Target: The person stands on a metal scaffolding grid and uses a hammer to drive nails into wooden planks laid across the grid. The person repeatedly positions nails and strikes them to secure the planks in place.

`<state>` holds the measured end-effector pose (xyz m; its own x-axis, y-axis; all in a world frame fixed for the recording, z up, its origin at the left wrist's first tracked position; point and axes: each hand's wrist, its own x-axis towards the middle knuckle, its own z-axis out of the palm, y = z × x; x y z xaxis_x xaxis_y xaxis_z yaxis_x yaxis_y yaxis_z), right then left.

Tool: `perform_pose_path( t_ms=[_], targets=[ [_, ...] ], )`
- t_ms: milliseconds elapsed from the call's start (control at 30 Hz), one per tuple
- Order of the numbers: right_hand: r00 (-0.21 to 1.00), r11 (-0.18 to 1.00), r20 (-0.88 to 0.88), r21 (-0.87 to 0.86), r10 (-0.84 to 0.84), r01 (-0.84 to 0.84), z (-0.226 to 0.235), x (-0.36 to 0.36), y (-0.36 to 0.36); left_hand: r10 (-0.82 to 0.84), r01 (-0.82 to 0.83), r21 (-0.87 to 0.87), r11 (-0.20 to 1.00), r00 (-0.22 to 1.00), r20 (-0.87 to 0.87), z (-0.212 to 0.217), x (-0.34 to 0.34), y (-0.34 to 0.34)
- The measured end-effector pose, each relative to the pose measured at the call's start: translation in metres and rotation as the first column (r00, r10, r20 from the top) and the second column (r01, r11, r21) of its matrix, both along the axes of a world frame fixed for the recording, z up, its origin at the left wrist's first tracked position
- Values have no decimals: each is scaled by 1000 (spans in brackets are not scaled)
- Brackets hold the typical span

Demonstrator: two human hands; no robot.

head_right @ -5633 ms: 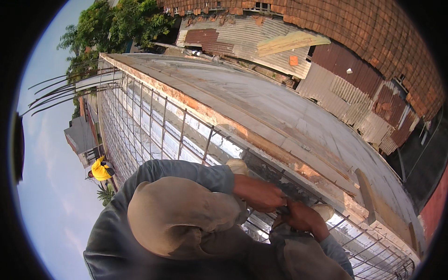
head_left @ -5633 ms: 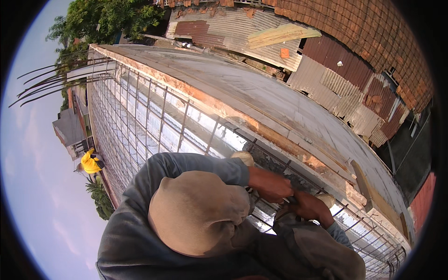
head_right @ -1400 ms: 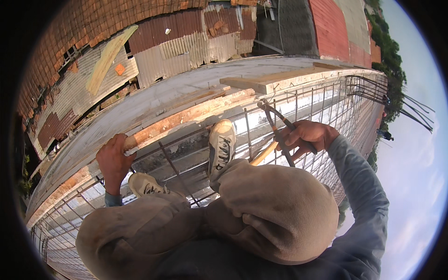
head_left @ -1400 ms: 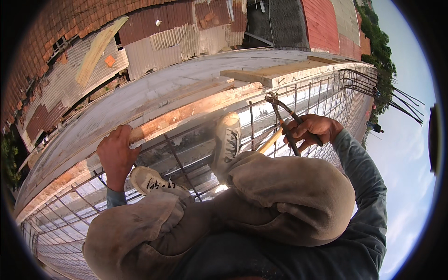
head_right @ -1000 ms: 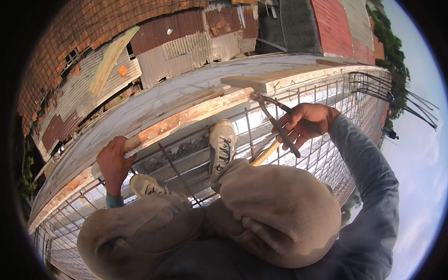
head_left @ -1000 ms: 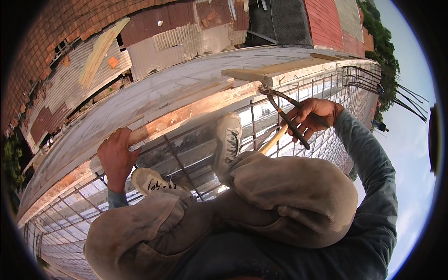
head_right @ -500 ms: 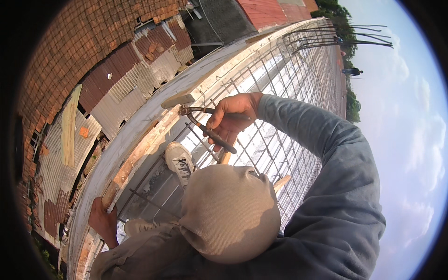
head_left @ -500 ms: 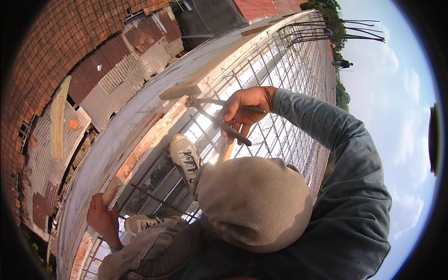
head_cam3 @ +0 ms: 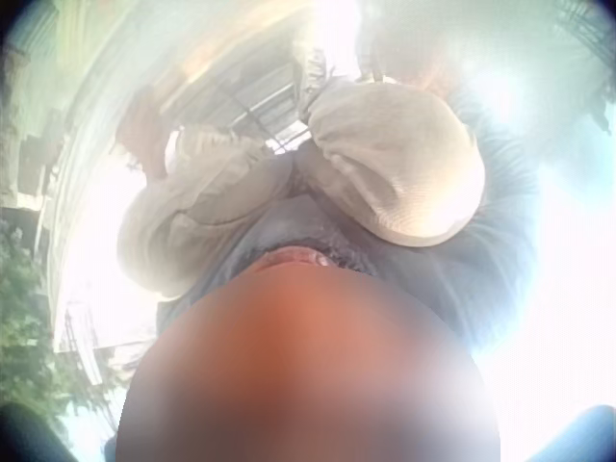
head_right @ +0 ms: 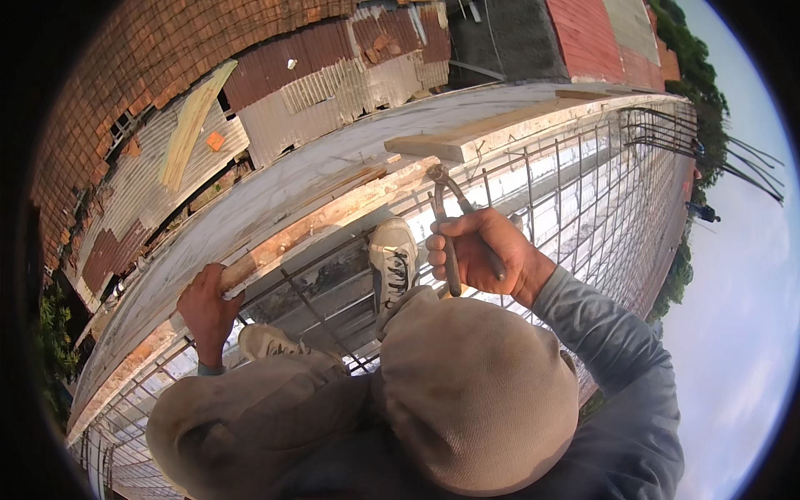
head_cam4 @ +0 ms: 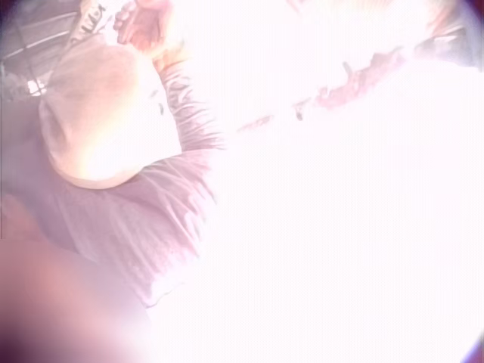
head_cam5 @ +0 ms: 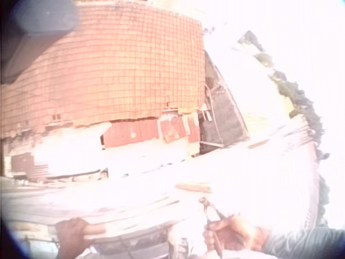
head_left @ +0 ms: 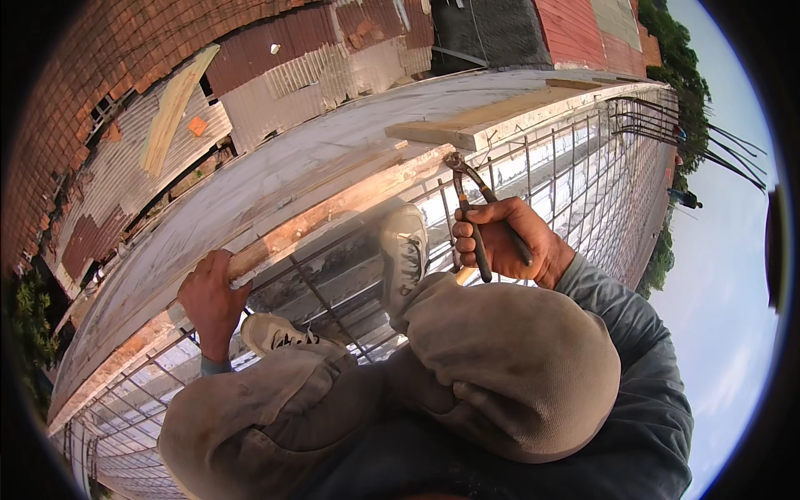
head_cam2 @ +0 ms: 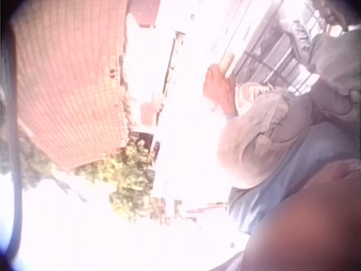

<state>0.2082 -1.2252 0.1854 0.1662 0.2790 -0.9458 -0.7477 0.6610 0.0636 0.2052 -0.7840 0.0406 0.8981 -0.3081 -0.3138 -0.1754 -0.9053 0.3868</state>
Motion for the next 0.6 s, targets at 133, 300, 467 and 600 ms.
perform_pose_path(
  t_ms=[133, 300, 467, 600],
  targets=[
    [998, 989, -3, -132, -63, 62, -4, -2, 25, -3, 3, -8, 1000, 1000, -16, 1, 1, -3],
    [992, 963, 49, -241, -116, 124, -15, 10, 62, 15, -14, 14, 1000, 1000, -26, 1, 0, 4],
    [978, 912, 114, -354, -176, 206, -17, 2, 81, -5, 5, 20, 1000, 1000, 9, -4, 1, 0],
    [967, 890, 146, -381, -208, 249, -46, -10, 75, 6, -5, -21, 1000, 999, 51, -9, -4, -4]
  ],
)
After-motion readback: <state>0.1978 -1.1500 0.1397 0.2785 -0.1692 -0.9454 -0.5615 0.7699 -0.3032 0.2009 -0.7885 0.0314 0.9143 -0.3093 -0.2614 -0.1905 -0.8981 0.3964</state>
